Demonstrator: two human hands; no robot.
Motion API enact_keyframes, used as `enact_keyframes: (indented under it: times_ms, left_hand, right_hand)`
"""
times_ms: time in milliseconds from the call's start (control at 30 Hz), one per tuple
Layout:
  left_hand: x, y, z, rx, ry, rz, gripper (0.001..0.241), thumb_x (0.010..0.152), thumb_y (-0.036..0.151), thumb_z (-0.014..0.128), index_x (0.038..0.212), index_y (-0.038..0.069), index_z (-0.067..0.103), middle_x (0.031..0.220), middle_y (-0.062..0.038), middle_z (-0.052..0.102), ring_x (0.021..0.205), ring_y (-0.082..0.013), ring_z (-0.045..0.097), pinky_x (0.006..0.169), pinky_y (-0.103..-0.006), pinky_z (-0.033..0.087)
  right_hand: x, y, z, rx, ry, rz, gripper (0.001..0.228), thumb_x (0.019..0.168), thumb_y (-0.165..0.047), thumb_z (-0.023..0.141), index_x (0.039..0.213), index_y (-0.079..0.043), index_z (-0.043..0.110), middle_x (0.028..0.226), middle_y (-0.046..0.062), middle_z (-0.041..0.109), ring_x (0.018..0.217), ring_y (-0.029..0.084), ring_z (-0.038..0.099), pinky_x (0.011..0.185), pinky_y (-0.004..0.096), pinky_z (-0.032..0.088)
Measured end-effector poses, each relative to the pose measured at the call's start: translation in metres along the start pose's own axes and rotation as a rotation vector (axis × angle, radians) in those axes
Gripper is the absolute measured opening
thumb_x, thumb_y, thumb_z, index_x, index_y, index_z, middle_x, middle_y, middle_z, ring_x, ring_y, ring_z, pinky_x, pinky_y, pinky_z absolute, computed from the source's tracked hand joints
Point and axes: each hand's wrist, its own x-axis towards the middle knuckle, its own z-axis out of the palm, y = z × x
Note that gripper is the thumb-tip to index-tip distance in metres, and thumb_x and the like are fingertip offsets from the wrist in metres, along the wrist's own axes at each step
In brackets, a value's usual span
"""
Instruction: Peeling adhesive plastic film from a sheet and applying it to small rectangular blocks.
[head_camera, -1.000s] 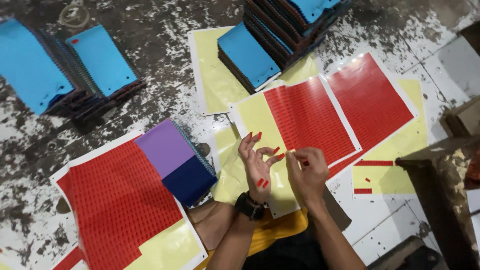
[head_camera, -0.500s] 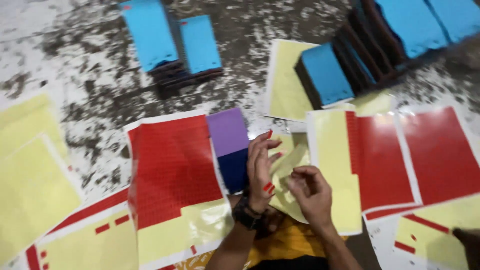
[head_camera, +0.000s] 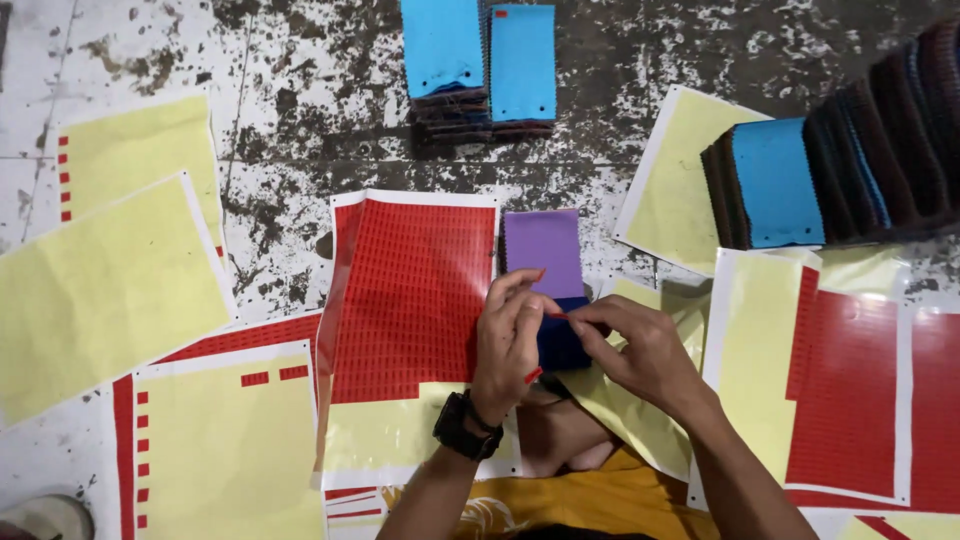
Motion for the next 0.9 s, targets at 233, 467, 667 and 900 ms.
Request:
enact_keyframes:
  times_ms: [233, 467, 667, 900]
  left_hand:
    - [0.012, -0.007, -0.005, 0.023, -0.002, -0.106, 0.042, 0.105, 0.029, 0.040, 0.096, 0.008, 0.075, 0.131, -0.014, 0.058, 0.125, -0.0429, 0.058, 0.112, -0.0557, 0.037]
    - [0.056, -0.054, -0.024, 0.557, 0.161, 0.074, 0.037, 0.091, 0.025, 0.061, 0.126, 0.012, 0.066, 0.130, -0.016, 0.059, 0.132, -0.0466, 0.048, 0.113, -0.0695, 0.024]
    - [0.085, -0.104, -0.033, 0.901, 0.129, 0.233, 0.017, 0.083, 0.023, 0.066, 0.098, 0.021, 0.074, 0.126, -0.007, 0.061, 0.142, -0.0417, 0.041, 0.110, -0.0789, 0.011]
    - [0.091, -0.122, -0.027, 1.025, 0.170, 0.485, 0.014, 0.085, 0.016, 0.064, 0.092, 0.023, 0.074, 0.127, -0.005, 0.063, 0.143, -0.0338, 0.044, 0.110, -0.0741, 0.011]
  right_hand:
    - [0.010, 0.036, 0.018, -0.120, -0.018, 0.005, 0.007, 0.092, -0.012, 0.073, 0.095, -0.009, 0.078, 0.076, 0.010, 0.073, 0.063, 0.027, 0.070, 0.059, 0.038, 0.058]
    - [0.075, 0.096, 0.046, -0.082, -0.044, 0.065, 0.008, 0.094, -0.011, 0.073, 0.098, -0.004, 0.077, 0.070, 0.017, 0.071, 0.066, 0.036, 0.070, 0.058, 0.044, 0.053]
    - [0.107, 0.134, 0.083, 0.031, -0.153, 0.191, 0.009, 0.091, -0.008, 0.072, 0.097, -0.006, 0.078, 0.074, 0.020, 0.073, 0.073, 0.037, 0.072, 0.062, 0.044, 0.053]
    - [0.100, 0.150, 0.089, -0.026, -0.173, 0.283, 0.012, 0.089, -0.013, 0.072, 0.098, -0.009, 0.079, 0.076, 0.015, 0.075, 0.072, 0.030, 0.073, 0.060, 0.040, 0.054]
